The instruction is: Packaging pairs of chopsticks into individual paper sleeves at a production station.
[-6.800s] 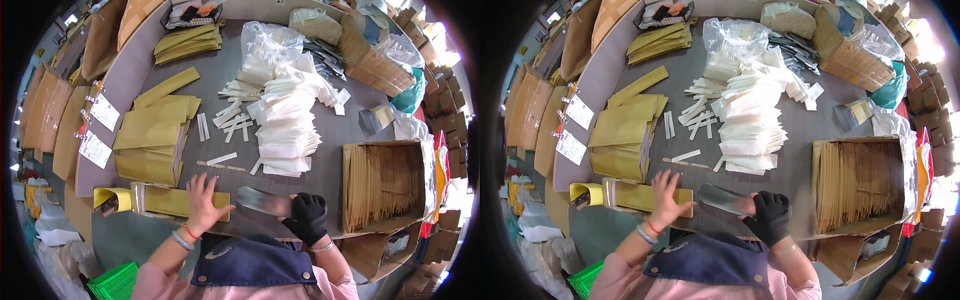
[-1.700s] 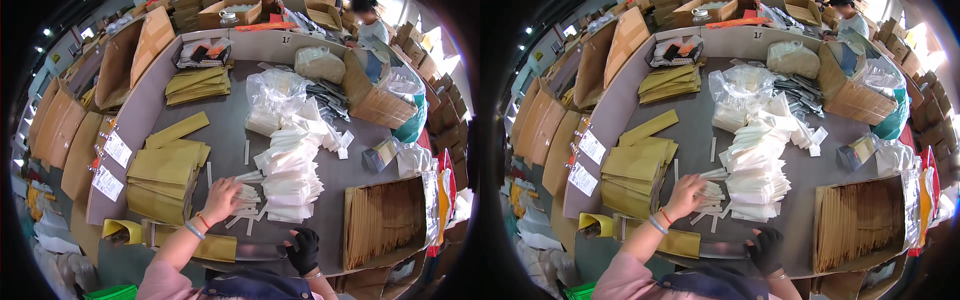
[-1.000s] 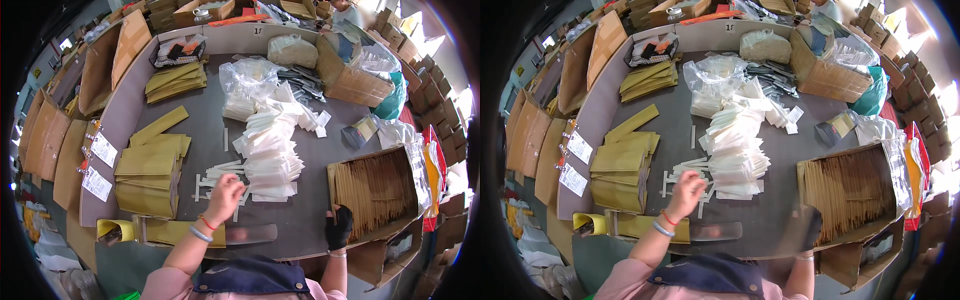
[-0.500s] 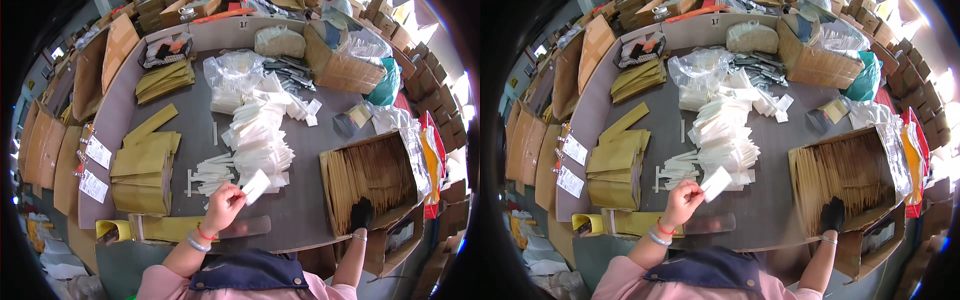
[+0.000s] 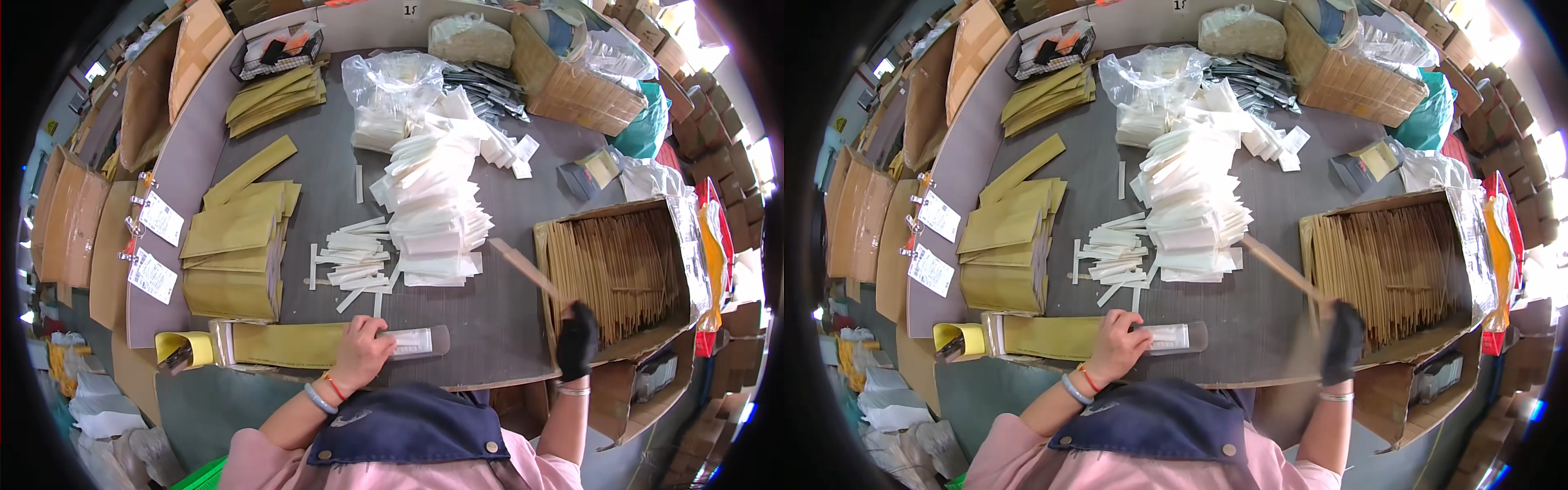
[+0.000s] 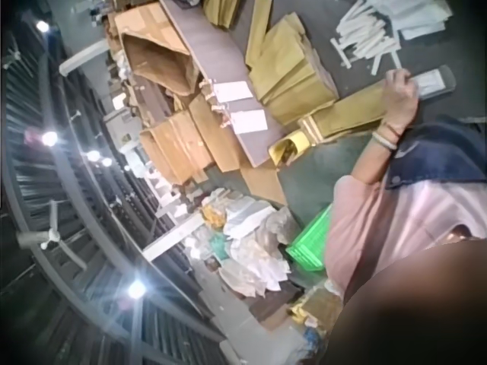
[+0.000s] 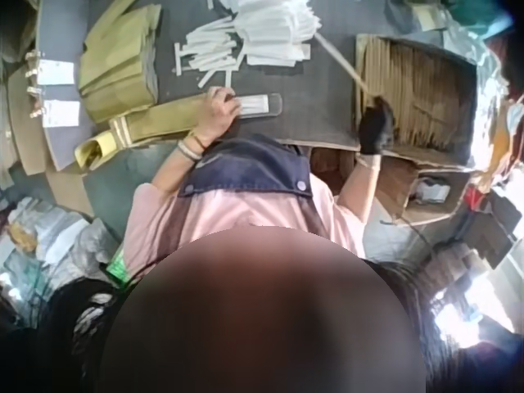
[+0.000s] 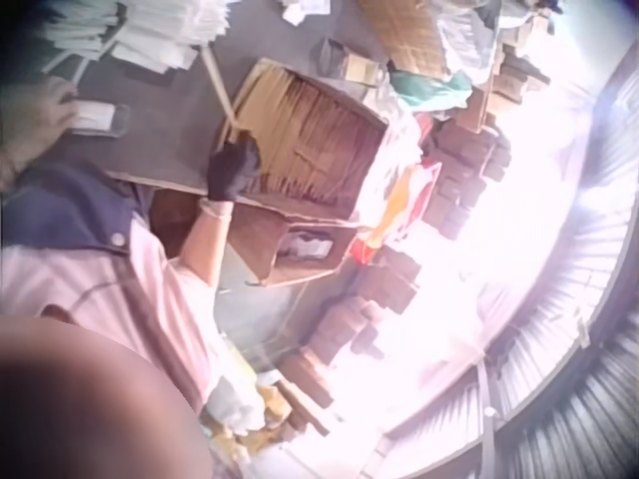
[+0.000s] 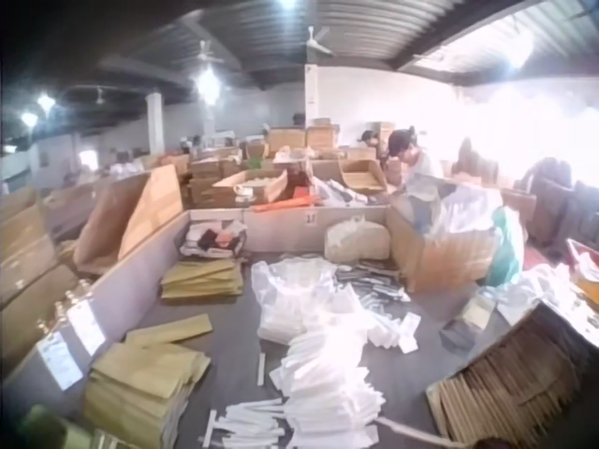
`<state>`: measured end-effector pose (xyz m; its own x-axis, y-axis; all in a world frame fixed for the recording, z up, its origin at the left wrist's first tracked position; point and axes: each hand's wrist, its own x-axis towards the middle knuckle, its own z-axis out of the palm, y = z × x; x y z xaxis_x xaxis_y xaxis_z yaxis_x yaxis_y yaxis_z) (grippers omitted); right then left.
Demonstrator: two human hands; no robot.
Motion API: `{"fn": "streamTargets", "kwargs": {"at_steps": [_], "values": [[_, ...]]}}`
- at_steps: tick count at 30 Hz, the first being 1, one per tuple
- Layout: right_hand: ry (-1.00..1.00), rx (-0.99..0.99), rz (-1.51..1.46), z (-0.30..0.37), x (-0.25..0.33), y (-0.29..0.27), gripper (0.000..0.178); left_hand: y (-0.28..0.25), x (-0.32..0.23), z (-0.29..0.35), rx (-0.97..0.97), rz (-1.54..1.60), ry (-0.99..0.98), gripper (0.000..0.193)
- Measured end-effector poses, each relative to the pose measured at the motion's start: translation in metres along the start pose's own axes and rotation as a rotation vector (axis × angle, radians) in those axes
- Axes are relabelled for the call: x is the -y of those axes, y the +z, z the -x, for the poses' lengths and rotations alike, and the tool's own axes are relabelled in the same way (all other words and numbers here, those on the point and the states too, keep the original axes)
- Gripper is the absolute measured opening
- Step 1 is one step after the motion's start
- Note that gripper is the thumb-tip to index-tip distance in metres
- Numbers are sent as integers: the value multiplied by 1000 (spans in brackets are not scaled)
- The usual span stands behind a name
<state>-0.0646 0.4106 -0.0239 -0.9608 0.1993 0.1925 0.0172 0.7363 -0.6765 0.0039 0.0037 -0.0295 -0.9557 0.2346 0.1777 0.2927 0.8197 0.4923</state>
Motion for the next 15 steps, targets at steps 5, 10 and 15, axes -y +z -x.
{"fn": "streamTargets", "kwargs": {"at_steps": [5, 10, 15], "values": [[-446, 497, 82, 26, 98, 36, 25, -38, 4, 12, 5, 92, -74, 44], [-602, 573, 287, 38, 88, 66, 24, -50, 19, 30, 134, -37, -73, 71], [-721, 615, 17, 48, 106, 119, 19, -24, 6, 18, 139, 21, -78, 78]]}}
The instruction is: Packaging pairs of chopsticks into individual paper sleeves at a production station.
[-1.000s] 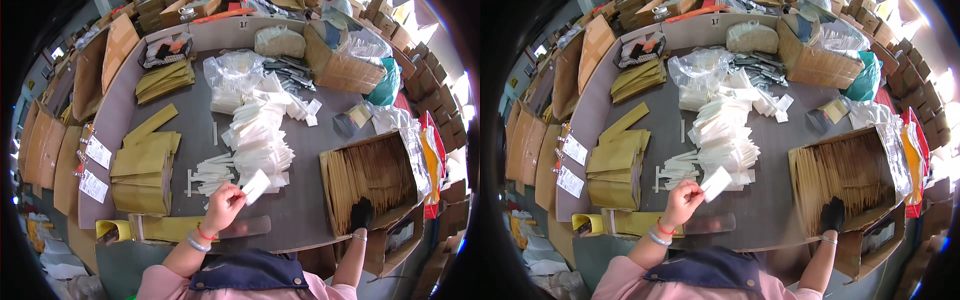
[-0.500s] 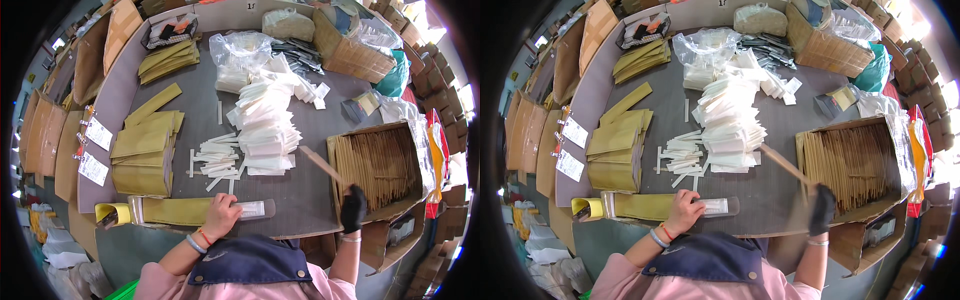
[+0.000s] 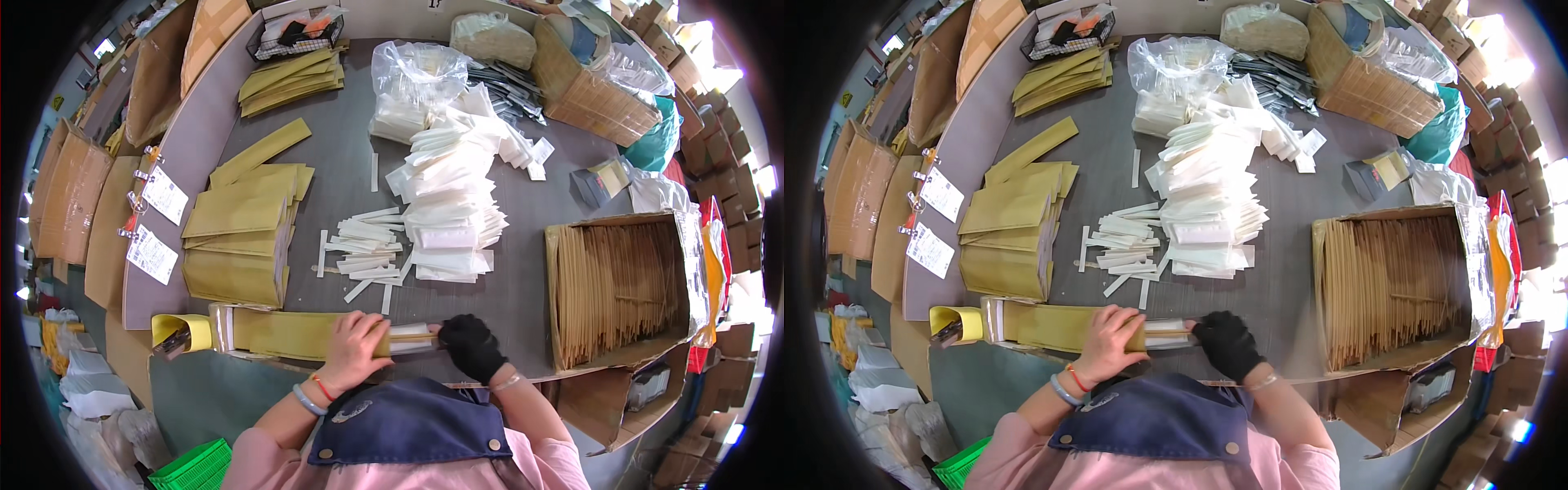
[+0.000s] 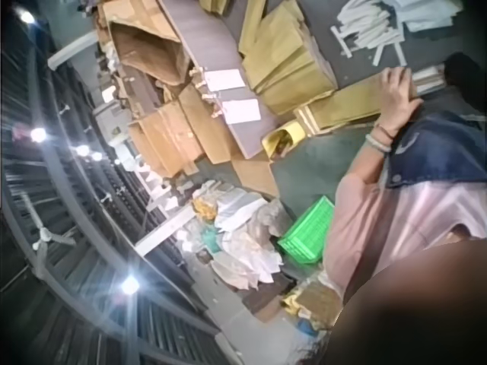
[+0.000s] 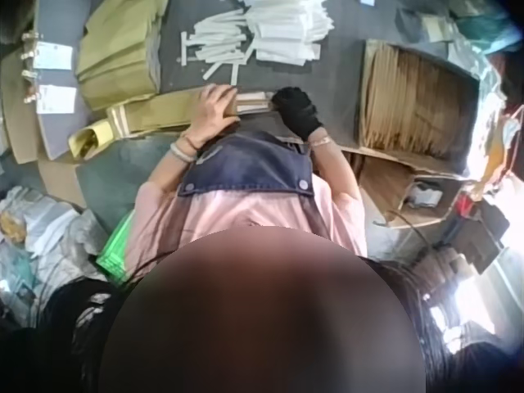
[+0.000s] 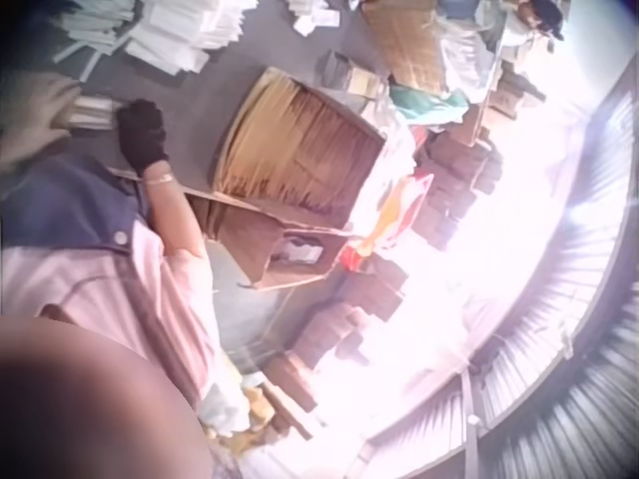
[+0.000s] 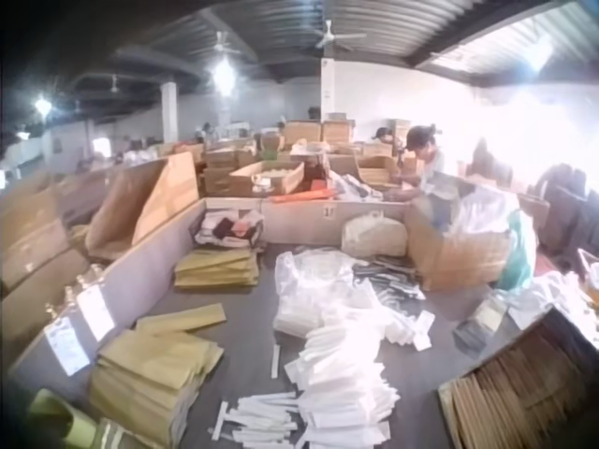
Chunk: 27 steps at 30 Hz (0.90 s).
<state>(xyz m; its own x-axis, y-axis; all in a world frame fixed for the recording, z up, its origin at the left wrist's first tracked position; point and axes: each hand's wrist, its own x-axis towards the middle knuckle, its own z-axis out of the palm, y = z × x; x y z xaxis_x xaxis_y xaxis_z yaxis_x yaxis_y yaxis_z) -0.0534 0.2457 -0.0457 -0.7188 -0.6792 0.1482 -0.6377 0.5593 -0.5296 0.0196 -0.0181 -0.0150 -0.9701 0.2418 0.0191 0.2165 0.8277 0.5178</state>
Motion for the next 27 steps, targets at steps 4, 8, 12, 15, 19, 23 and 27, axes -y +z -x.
{"fn": "streamTargets", "kwargs": {"at_steps": [4, 8, 12, 15, 19, 23, 27], "values": [[221, -191, -101, 9, -20, -6, 14, -2, -1, -9, -2, -33, 18, 78], [449, -159, -410, 1, 6, 33, 15, 8, -9, -18, -27, -28, 57, 79], [222, -134, -605, -28, 50, 32, 37, 0, -6, -28, 26, 52, 51, 74], [404, -126, -448, -20, 42, -4, 53, -2, -2, -27, 77, -159, 211, 66], [-1, 87, 139, -25, 33, -15, 62, -39, -15, -42, 387, -250, 277, 28], [164, -73, 93, -14, 30, -51, 61, -116, 25, -59, 95, -137, 310, 15], [303, -137, 119, -5, 22, -62, 61, -108, 51, -40, -329, -358, -92, 38]]}}
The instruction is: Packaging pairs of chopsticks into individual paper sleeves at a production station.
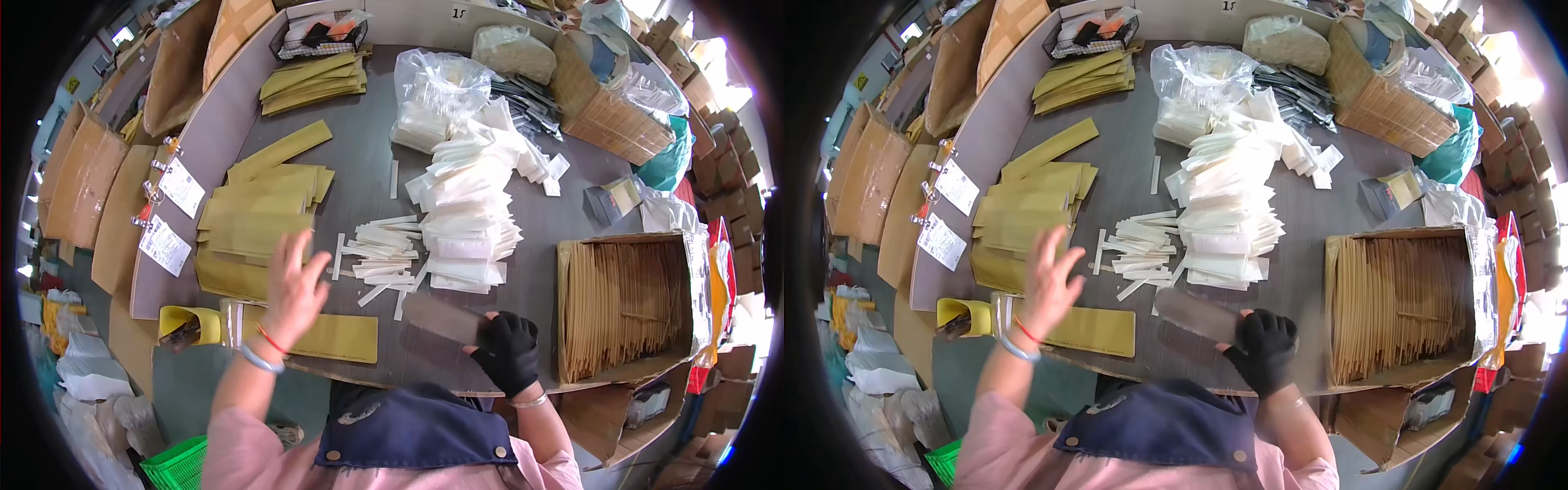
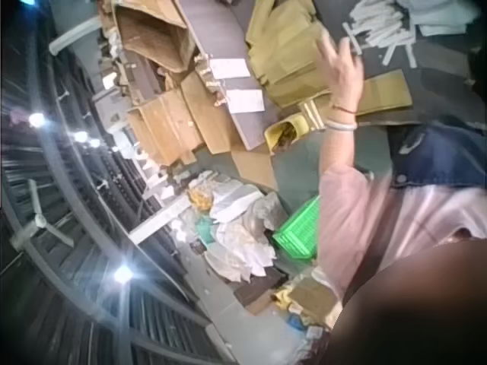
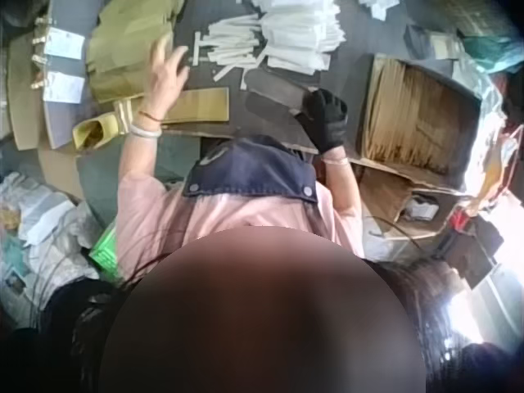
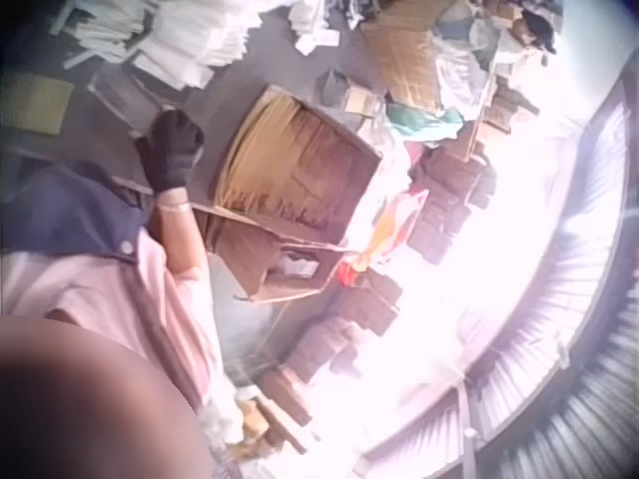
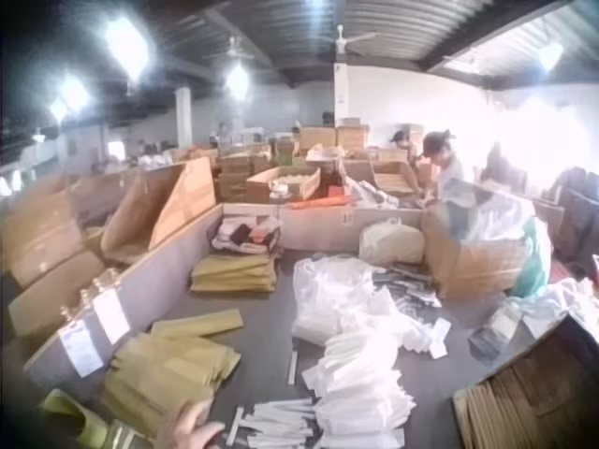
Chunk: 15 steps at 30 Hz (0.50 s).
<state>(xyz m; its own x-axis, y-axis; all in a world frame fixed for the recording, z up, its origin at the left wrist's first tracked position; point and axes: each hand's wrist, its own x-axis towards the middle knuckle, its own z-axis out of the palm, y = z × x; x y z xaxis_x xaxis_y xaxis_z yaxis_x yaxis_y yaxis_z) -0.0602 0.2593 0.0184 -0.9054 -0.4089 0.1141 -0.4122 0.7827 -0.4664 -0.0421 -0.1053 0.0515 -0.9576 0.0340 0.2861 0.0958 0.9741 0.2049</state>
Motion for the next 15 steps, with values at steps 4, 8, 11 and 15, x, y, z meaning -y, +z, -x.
{"fn": "streamTargets", "kwargs": {"at_steps": [4, 8, 11, 15], "values": [[-73, 76, 101, 3, 12, -1, 60, 72, -50, 81, 145, 183, -309, 94], [-145, 160, 136, 0, 20, -5, 61, 96, -44, 98, 52, 332, -368, 97], [-180, 250, 77, 1, 19, 5, 63, 93, -44, 98, 78, 377, -394, 98], [-267, 283, 12, -8, 41, 58, 66, 93, -46, 96, 85, 411, -389, 99]]}}
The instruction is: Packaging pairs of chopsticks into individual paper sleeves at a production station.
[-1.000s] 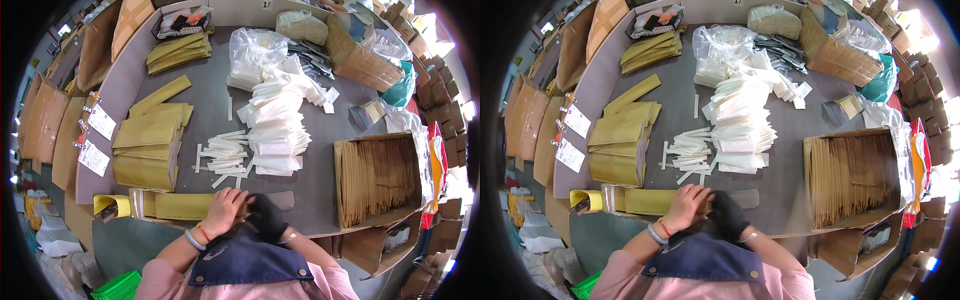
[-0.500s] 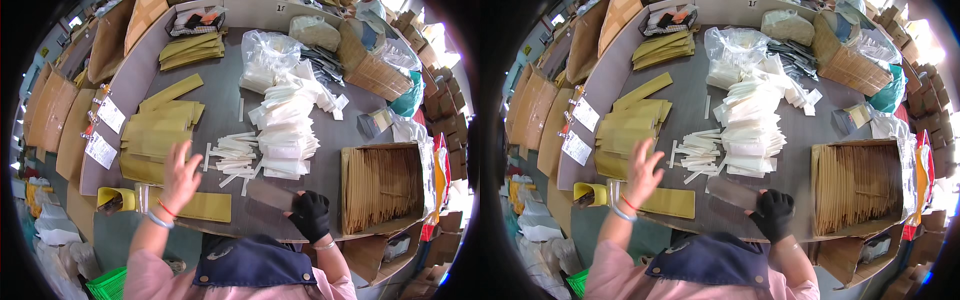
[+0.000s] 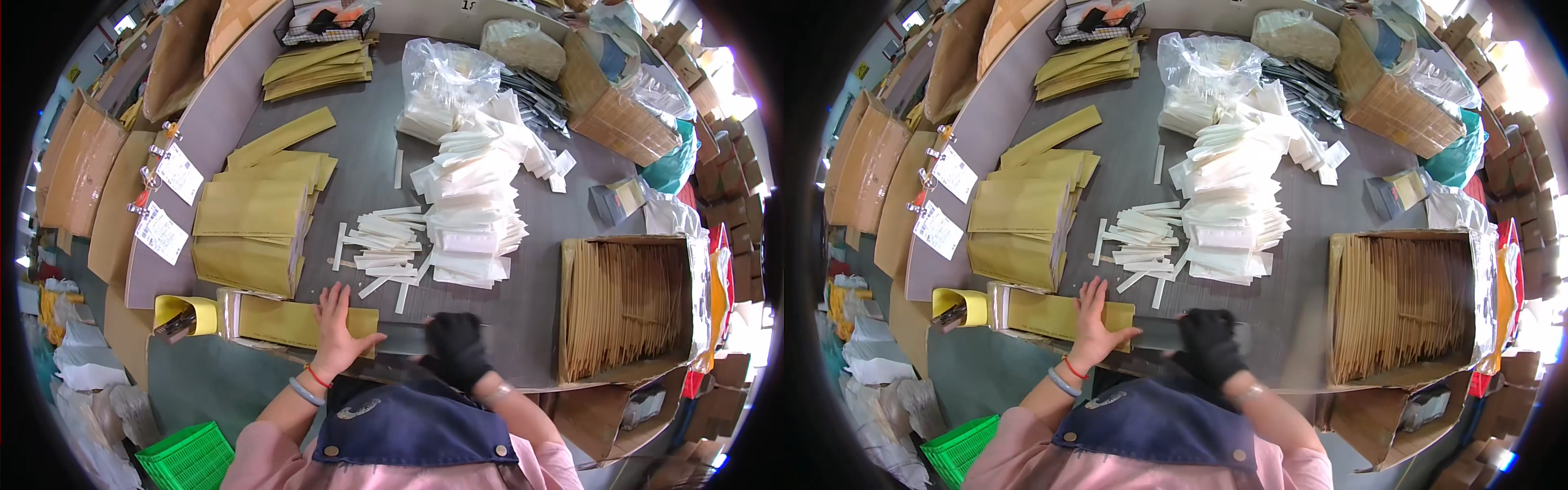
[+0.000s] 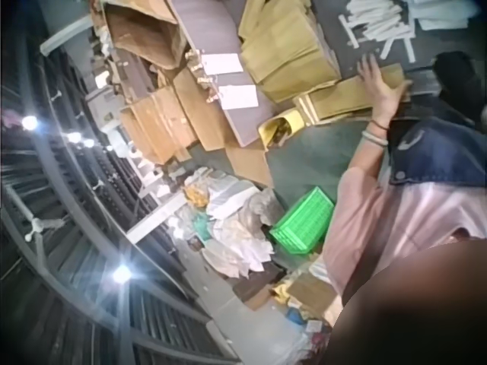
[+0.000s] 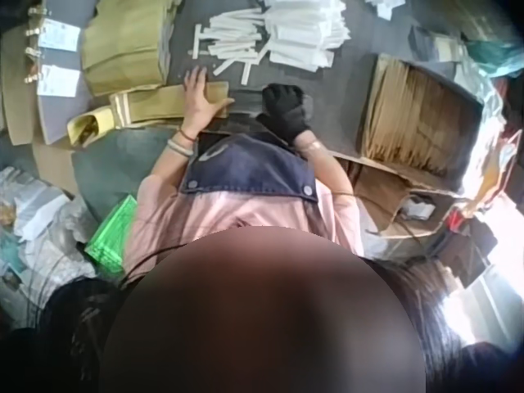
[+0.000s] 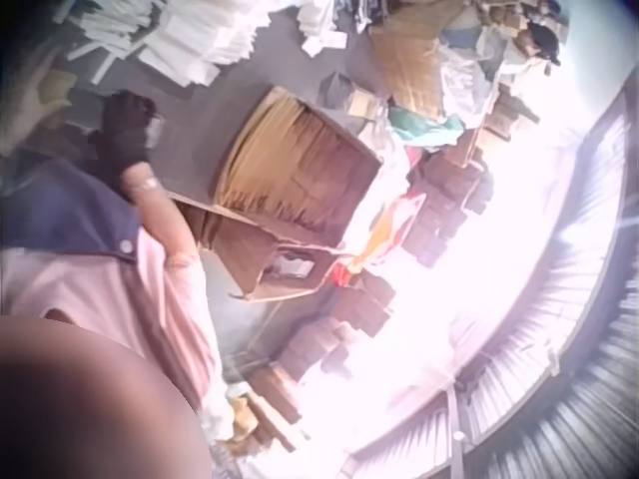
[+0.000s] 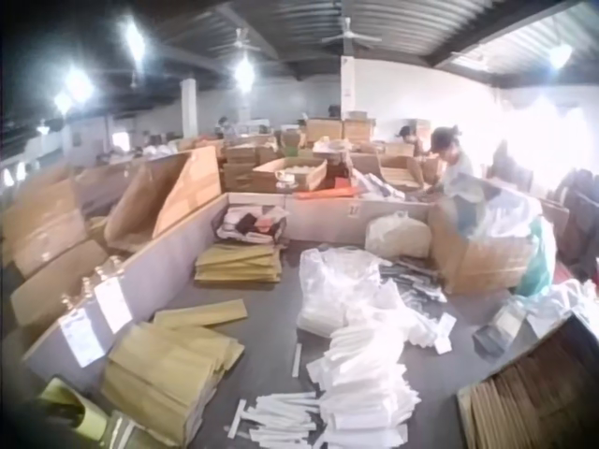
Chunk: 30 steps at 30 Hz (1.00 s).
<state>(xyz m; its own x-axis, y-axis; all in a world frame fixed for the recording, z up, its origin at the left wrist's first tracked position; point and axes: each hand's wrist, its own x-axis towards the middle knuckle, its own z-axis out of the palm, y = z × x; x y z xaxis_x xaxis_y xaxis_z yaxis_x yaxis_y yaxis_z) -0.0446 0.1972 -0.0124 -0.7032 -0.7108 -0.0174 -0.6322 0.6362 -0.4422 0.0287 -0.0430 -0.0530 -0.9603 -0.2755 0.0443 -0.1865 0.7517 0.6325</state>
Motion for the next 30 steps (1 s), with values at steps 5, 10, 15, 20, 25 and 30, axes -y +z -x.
{"fn": "streamTargets", "kwargs": {"at_steps": [5, 10, 15, 20, 25, 30], "values": [[-60, -163, -93, -15, 11, 4, 67, -3, 0, -24, 45, 16, 73, 67], [303, -560, -71, 46, -76, -40, 44, 6, -3, -71, 26, -127, 236, 17], [1009, -805, 196, 156, -184, -61, 30, -6, -16, -83, 61, -218, 461, 9], [1086, -440, 323, 177, -202, -82, 30, 27, -71, -108, 121, 158, 467, 5], [1155, -455, 360, 169, -200, -79, 25, 60, -94, -136, -79, 236, 478, 4], [1320, -456, 293, 175, -194, -84, 29, 69, -98, -136, -154, 110, 589, 11]]}}
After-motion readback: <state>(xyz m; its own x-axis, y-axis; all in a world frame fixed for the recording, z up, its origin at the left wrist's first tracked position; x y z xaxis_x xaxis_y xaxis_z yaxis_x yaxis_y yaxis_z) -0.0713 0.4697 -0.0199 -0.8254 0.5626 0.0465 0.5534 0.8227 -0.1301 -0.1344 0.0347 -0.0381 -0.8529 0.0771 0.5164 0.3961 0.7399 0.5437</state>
